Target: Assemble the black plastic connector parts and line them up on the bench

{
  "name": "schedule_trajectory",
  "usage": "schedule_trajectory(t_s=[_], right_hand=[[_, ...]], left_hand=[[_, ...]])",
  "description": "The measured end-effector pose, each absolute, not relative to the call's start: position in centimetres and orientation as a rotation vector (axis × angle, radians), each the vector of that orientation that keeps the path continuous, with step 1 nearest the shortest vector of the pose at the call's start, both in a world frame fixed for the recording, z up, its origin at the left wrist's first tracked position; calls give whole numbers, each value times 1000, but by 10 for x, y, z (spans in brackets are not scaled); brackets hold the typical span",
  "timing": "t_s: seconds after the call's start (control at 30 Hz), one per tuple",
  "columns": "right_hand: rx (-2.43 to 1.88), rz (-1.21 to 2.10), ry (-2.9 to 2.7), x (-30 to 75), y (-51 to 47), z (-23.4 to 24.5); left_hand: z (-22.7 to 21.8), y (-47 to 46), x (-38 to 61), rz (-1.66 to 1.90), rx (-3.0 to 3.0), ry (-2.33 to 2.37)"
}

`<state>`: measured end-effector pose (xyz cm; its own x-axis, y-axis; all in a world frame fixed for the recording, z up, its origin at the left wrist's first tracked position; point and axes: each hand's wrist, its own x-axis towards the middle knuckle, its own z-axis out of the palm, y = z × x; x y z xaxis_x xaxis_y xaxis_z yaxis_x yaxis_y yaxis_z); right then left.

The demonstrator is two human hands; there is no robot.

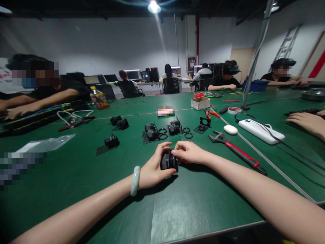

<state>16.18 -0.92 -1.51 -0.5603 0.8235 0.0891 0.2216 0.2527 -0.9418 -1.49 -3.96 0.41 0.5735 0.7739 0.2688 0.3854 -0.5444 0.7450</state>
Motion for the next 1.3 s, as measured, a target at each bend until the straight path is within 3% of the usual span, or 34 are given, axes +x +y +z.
schedule_trajectory(t_s=[0.13,0.33,0.77,1.3], right_hand=[[-981,1283,-1950,163,-11,-13],[-938,909,-1956,170,-13,-4],[-771,656,-2296,172,-25,2],[-919,832,-2214,174,-20,0]], left_hand=[[5,-40,-15,787,2175,914],[4,-39,-16,778,2219,921],[3,-38,-18,783,2217,861],[2,-36,-15,790,2207,875]])
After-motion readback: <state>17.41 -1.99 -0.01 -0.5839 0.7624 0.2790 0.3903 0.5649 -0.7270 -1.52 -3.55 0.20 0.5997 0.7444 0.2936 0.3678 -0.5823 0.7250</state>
